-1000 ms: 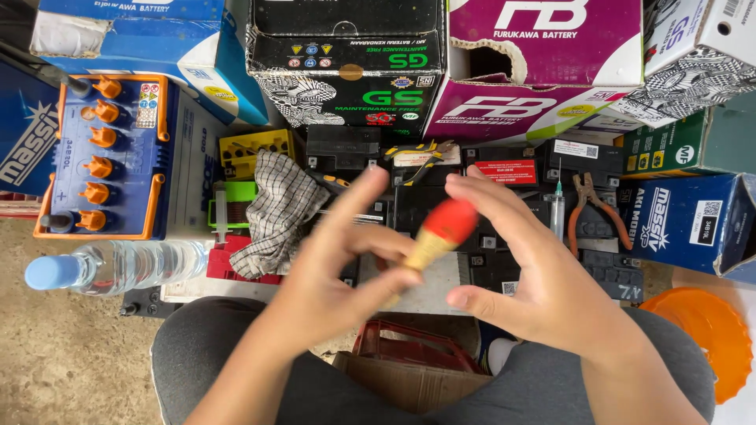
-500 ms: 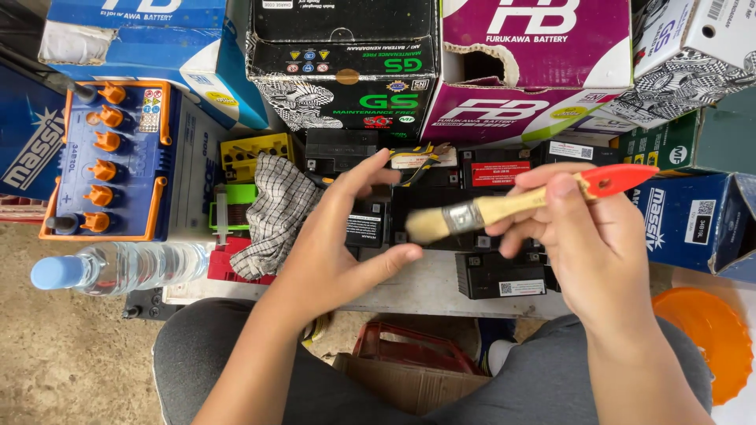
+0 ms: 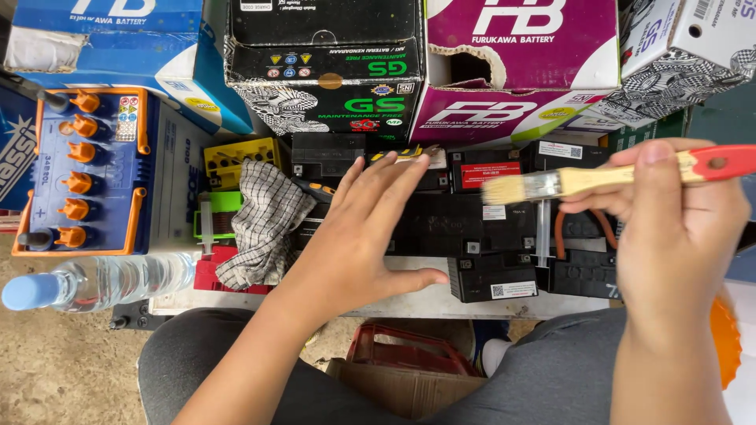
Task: Cleaning a battery with a paintbrush to remove dust and debris
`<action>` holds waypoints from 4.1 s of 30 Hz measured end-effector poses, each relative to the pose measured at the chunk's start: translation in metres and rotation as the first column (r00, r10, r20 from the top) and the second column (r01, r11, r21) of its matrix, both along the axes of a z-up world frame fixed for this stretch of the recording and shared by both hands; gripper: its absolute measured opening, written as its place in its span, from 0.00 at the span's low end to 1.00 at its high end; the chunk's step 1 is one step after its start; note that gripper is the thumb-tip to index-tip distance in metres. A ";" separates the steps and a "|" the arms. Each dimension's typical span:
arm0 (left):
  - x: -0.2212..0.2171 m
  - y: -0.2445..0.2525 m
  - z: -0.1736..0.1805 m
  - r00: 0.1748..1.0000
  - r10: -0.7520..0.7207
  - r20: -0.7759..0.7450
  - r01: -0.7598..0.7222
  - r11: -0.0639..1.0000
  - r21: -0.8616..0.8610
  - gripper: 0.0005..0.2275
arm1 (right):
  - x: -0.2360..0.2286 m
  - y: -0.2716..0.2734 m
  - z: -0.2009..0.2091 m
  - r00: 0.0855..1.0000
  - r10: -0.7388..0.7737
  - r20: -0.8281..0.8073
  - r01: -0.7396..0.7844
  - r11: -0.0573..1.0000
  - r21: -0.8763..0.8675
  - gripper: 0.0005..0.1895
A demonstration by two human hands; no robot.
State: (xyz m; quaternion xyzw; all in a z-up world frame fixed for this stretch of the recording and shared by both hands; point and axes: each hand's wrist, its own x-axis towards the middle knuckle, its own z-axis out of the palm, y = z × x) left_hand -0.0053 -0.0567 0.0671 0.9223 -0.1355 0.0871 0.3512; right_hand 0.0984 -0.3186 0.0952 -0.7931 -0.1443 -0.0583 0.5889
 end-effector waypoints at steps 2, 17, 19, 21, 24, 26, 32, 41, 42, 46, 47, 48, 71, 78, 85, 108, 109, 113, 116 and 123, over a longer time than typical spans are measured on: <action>0.006 -0.005 0.003 1.000 -0.001 -0.007 0.001 0.999 0.037 0.52 | -0.007 0.010 0.002 0.994 0.086 -0.067 -0.084 0.996 0.038 0.13; 0.005 0.011 -0.020 0.926 0.032 -0.377 -0.070 0.994 -0.088 0.53 | -0.001 0.006 0.024 0.999 -0.036 -0.036 0.028 0.982 -0.184 0.12; 0.005 0.012 -0.025 0.927 0.024 -0.374 -0.071 0.991 -0.111 0.50 | -0.005 0.016 0.032 0.998 0.015 -0.056 -0.022 0.990 -0.137 0.12; 0.007 0.015 -0.029 0.966 -0.005 -0.259 -0.029 0.992 -0.125 0.45 | -0.007 0.029 0.041 0.971 0.036 -0.235 -0.049 0.998 -0.051 0.10; 0.006 0.014 -0.032 0.946 0.042 -0.322 -0.073 0.994 -0.087 0.40 | -0.004 0.045 0.055 0.946 0.055 -0.319 -0.093 0.990 -0.107 0.07; 0.007 0.013 -0.026 0.925 0.065 -0.374 -0.104 0.991 -0.083 0.40 | -0.004 0.052 0.062 0.928 0.053 -0.369 -0.091 0.992 -0.088 0.07; 0.010 0.013 -0.028 0.915 0.094 -0.393 -0.127 0.990 -0.059 0.40 | -0.012 0.059 0.061 0.868 0.134 -0.479 -0.150 0.989 0.006 0.14; 0.017 0.013 -0.010 0.904 0.042 -0.425 -0.036 0.999 0.022 0.36 | -0.020 0.070 0.045 0.838 0.072 -0.541 -0.157 0.981 -0.112 0.13; 0.016 0.013 -0.006 0.901 0.046 -0.431 -0.046 0.999 0.009 0.36 | -0.021 0.070 0.038 0.847 0.079 -0.526 -0.187 0.970 -0.156 0.13; 0.015 0.014 -0.009 0.912 0.031 -0.409 -0.040 0.999 -0.013 0.42 | -0.014 0.034 0.026 0.947 0.163 -0.277 -0.270 0.870 -0.412 0.12; 0.015 0.014 -0.010 0.916 0.016 -0.400 -0.031 0.999 -0.031 0.45 | -0.013 0.027 0.026 0.973 0.107 -0.206 -0.184 0.898 -0.399 0.11; 0.013 0.014 -0.010 0.918 0.004 -0.396 -0.026 0.998 -0.051 0.47 | -0.012 0.020 0.027 0.988 0.051 -0.143 -0.102 0.919 -0.380 0.10; 0.015 0.018 -0.001 0.848 0.027 -0.529 -0.029 1.000 0.004 0.50 | -0.023 0.024 0.013 0.974 0.103 -0.203 -0.105 0.994 -0.002 0.07; 0.015 0.020 0.010 0.823 -0.005 -0.568 -0.014 0.999 -0.029 0.56 | -0.021 0.027 0.014 0.974 0.203 -0.103 -0.222 0.948 -0.227 0.08; 0.011 0.008 0.008 0.984 -0.062 -0.169 0.070 0.997 0.044 0.51 | -0.011 0.006 0.016 0.991 -0.053 -0.126 0.035 0.990 -0.139 0.06; 0.026 -0.015 -0.016 0.998 -0.035 0.048 0.018 0.949 0.313 0.42 | 0.004 0.024 0.049 0.929 0.080 -0.362 -0.161 0.967 -0.198 0.12; 0.027 -0.015 -0.015 0.998 -0.039 0.049 0.022 0.950 0.313 0.42 | 0.005 0.024 0.044 0.929 0.076 -0.361 -0.157 0.967 -0.199 0.12; 0.028 -0.019 -0.011 0.997 -0.022 0.073 -0.002 0.948 0.318 0.40 | 0.008 0.020 0.024 0.900 0.106 -0.422 -0.191 0.967 -0.166 0.09; 0.025 -0.023 -0.009 0.996 -0.003 0.091 -0.028 0.941 0.338 0.40 | 0.009 0.007 0.021 0.949 0.059 -0.309 -0.157 0.939 -0.305 0.08; 0.027 -0.031 -0.010 0.992 0.011 0.126 -0.057 0.928 0.369 0.38 | 0.007 0.000 0.025 0.948 0.031 -0.318 -0.061 0.994 -0.086 0.10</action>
